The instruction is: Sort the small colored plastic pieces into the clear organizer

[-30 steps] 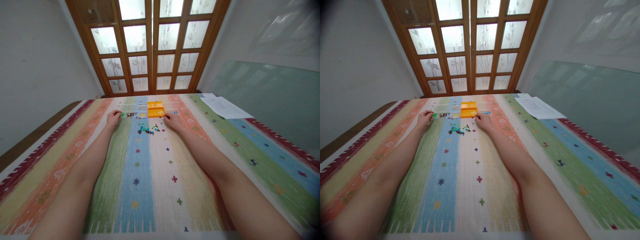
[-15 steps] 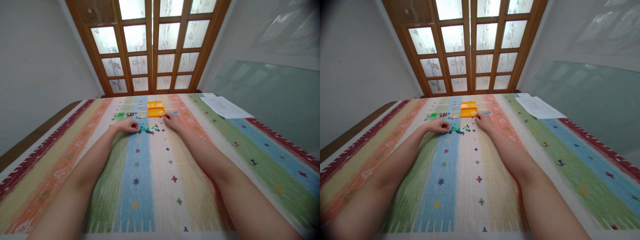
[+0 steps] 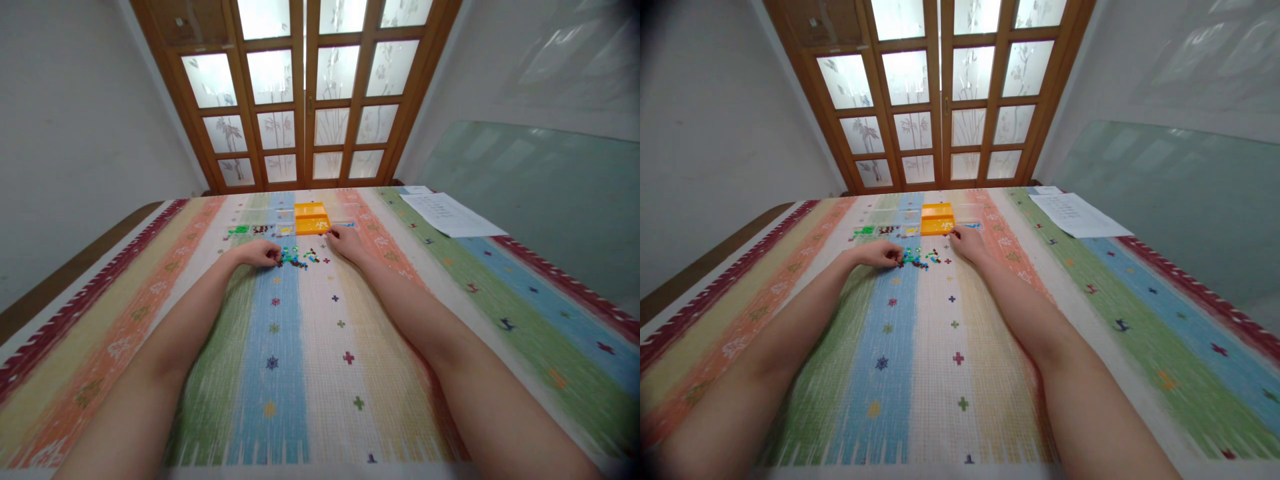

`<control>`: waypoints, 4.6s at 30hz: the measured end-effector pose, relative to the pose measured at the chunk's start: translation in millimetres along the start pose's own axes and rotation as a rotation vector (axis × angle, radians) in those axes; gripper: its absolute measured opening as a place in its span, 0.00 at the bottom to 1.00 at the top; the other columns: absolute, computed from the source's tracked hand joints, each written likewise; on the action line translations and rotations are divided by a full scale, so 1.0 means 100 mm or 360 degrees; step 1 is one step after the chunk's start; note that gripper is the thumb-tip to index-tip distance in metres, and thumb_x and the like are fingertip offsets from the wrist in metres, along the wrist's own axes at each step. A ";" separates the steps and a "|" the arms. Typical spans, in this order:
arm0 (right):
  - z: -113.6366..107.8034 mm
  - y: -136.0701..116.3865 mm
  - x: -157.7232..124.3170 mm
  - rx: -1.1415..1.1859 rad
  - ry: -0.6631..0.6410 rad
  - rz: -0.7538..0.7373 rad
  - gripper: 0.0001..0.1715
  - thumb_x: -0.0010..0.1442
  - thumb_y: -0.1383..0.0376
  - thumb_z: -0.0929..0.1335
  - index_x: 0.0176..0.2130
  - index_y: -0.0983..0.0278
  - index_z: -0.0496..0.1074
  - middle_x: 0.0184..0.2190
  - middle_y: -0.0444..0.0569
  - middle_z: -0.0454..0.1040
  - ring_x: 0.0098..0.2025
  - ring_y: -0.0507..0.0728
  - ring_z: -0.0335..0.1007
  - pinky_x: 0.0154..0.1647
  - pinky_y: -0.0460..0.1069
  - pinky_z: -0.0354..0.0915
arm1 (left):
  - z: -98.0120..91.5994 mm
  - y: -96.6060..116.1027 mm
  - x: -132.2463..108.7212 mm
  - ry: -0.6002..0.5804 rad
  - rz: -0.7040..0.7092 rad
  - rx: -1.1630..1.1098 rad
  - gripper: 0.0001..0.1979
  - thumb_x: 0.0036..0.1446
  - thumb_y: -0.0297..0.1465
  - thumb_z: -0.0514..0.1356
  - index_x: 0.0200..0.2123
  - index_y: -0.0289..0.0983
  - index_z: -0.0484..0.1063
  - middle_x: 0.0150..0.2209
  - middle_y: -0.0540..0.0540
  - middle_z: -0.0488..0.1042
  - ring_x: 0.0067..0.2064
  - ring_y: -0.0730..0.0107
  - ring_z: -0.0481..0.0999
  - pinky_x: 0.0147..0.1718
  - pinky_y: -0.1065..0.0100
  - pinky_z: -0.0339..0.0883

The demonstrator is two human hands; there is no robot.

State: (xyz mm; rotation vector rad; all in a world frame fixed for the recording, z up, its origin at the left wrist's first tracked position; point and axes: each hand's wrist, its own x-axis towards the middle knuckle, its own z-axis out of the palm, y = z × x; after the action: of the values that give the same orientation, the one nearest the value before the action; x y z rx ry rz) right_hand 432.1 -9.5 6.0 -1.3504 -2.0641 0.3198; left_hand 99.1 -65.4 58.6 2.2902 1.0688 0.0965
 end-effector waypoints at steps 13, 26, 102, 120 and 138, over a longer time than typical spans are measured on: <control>0.03 0.04 0.01 -0.0019 0.0035 -0.0061 0.11 0.66 0.64 0.66 0.39 0.61 0.80 0.37 0.50 0.82 0.39 0.58 0.74 0.41 0.49 0.63 | -0.04 -0.12 -0.03 0.0260 0.0137 -0.0531 0.08 0.53 0.34 0.64 0.34 0.36 0.74 0.31 0.49 0.75 0.32 0.71 0.72 0.34 0.70 0.64; 0.05 0.08 0.02 0.0001 0.0014 -0.0059 0.11 0.66 0.63 0.67 0.40 0.61 0.80 0.38 0.50 0.82 0.39 0.59 0.74 0.40 0.49 0.63 | -0.07 -0.90 -0.13 0.1858 -0.0434 -0.1257 0.12 0.44 0.33 0.66 0.33 0.38 0.72 0.26 0.52 0.71 0.25 0.75 0.68 0.26 0.73 0.62; 0.03 0.06 0.01 -0.0041 -0.0006 -0.0058 0.12 0.67 0.63 0.66 0.40 0.61 0.80 0.38 0.50 0.82 0.39 0.58 0.74 0.40 0.49 0.63 | 0.04 -0.75 0.04 0.1688 -0.0430 -0.1218 0.16 0.51 0.40 0.68 0.39 0.36 0.77 0.32 0.48 0.77 0.27 0.74 0.69 0.25 0.73 0.60; 0.04 0.08 0.02 -0.0029 0.0004 -0.0088 0.11 0.67 0.64 0.67 0.40 0.61 0.80 0.38 0.50 0.82 0.39 0.58 0.74 0.40 0.48 0.61 | 0.16 -0.49 0.13 0.1171 -0.0241 -0.0450 0.14 0.58 0.36 0.62 0.44 0.37 0.81 0.38 0.45 0.82 0.36 0.65 0.77 0.40 0.66 0.70; 0.04 0.06 0.01 -0.0036 0.0005 -0.0061 0.10 0.67 0.63 0.67 0.39 0.62 0.80 0.38 0.50 0.82 0.40 0.58 0.74 0.42 0.49 0.63 | 0.25 -0.16 0.19 0.0734 0.0177 0.0427 0.14 0.63 0.26 0.58 0.45 0.40 0.83 0.44 0.43 0.77 0.48 0.60 0.76 0.52 0.61 0.68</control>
State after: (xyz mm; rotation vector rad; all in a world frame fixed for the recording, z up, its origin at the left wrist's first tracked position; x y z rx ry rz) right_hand 434.2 -5.4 0.3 -1.3222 -2.0944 0.2786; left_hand 108.9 -55.9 26.4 2.6449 1.2372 0.5822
